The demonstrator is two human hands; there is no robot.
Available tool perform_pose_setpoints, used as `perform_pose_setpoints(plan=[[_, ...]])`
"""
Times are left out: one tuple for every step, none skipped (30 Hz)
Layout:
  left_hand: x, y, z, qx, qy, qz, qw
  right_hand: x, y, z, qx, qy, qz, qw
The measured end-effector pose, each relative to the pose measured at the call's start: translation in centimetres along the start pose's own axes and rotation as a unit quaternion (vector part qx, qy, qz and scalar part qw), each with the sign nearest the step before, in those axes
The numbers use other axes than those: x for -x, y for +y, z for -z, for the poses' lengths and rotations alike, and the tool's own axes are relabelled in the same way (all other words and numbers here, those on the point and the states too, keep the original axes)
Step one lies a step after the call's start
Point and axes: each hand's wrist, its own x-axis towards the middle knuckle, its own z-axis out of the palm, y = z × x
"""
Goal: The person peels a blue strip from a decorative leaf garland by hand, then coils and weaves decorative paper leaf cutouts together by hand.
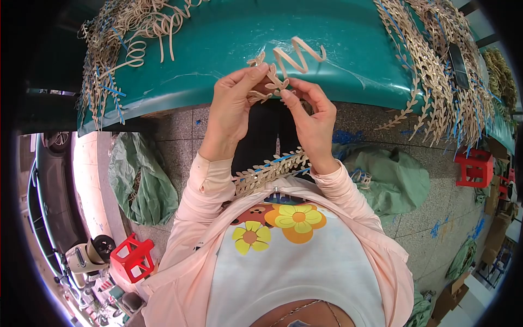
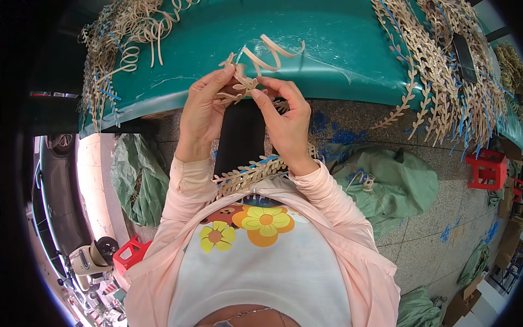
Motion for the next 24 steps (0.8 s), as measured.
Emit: perform_pose_setpoints(plan=[[0.0,0.1,0.0,-0.001,0.0,0.0,1.0,0.1,0.1,0.0,-0.027,0.0,-0.015,1.0],[0.1,0.2,-0.1,0.009,0.002,0.008,1.0,0.1,0.1,0.0,-0.028,0.001,-0.015,0.999],[0.1,0.2,-0.1,0.018,0.004,0.018,1.0,0.2,0.0,0.1,-0.042,-0.004,-0.02,0.999],[0.0,0.2,0.0,0.017,0.003,0.019,1.0,0.3,-0.1,0.1,-0.057,-0.009,-0.025,0.998],[-0.2,0.2,0.1,0.021,-0.003,0.034,0.999,0.4,-0.1,0.2,-0.056,-0.006,-0.025,0.998],[-0.3,0.2,0.2,0.024,-0.009,0.049,0.998,0.4,-0.1,0.4,-0.049,-0.009,-0.023,0.998],[-0.3,0.1,0.1,0.024,-0.01,0.05,0.998,0.5,-0.1,0.5,-0.041,-0.012,-0.022,0.999],[-0.3,0.1,0.0,0.026,0.001,0.056,0.998,0.6,-0.3,0.5,-0.041,-0.011,-0.021,0.999],[-0.3,0.1,0.0,0.028,0.012,0.061,0.998,0.7,-0.7,0.4,-0.023,-0.012,-0.021,0.999],[-0.3,0.1,0.0,0.028,0.012,0.061,0.998,0.7,-1.1,0.4,-0.005,-0.012,-0.021,1.0],[-0.3,0.1,0.1,0.021,0.008,0.053,0.998,0.7,-1.4,0.4,-0.006,-0.012,-0.021,1.0],[-0.3,0.2,0.1,0.014,0.005,0.045,0.999,0.6,-1.7,0.4,0.012,-0.014,-0.016,1.0],[-0.2,0.3,0.1,0.015,0.005,0.045,0.999,0.6,-1.8,0.5,0.03,-0.016,-0.011,0.999],[-0.2,0.5,0.1,0.014,0.0,0.055,0.998,0.5,-1.8,0.5,0.03,-0.016,-0.011,0.999],[-0.1,0.6,0.1,0.013,-0.005,0.064,0.998,0.5,-1.7,0.6,0.047,-0.019,-0.005,0.999],[-0.1,0.6,0.0,0.013,-0.005,0.063,0.998,0.4,-1.6,0.6,0.063,-0.021,0.003,0.998],[-0.1,0.6,0.0,0.036,-0.013,0.078,0.996,0.4,-1.4,0.4,0.063,-0.022,0.003,0.998],[-0.1,0.6,-0.1,0.059,-0.022,0.094,0.994,0.5,-1.2,0.2,0.041,-0.011,-0.006,0.999],[0.1,0.8,-0.4,0.058,-0.022,0.094,0.994,0.6,-0.9,0.2,0.021,0.001,-0.014,1.0],[0.3,1.1,-0.7,0.081,-0.037,0.088,0.992,0.6,-0.6,0.3,0.021,0.002,-0.014,1.0],[0.5,1.3,-1.0,0.103,-0.052,0.082,0.99,0.4,-0.3,0.5,0.008,-0.003,-0.029,1.0],[0.4,0.8,-0.8,0.102,-0.053,0.083,0.99,0.3,-0.1,0.6,-0.006,-0.008,-0.044,0.999],[0.4,0.0,-0.4,0.036,-0.077,0.049,0.995,0.4,-0.1,0.7,-0.006,-0.007,-0.045,0.999],[0.3,-0.4,-0.2,-0.031,-0.099,0.014,0.994,0.4,-0.4,0.6,-0.017,-0.01,-0.047,0.999]])
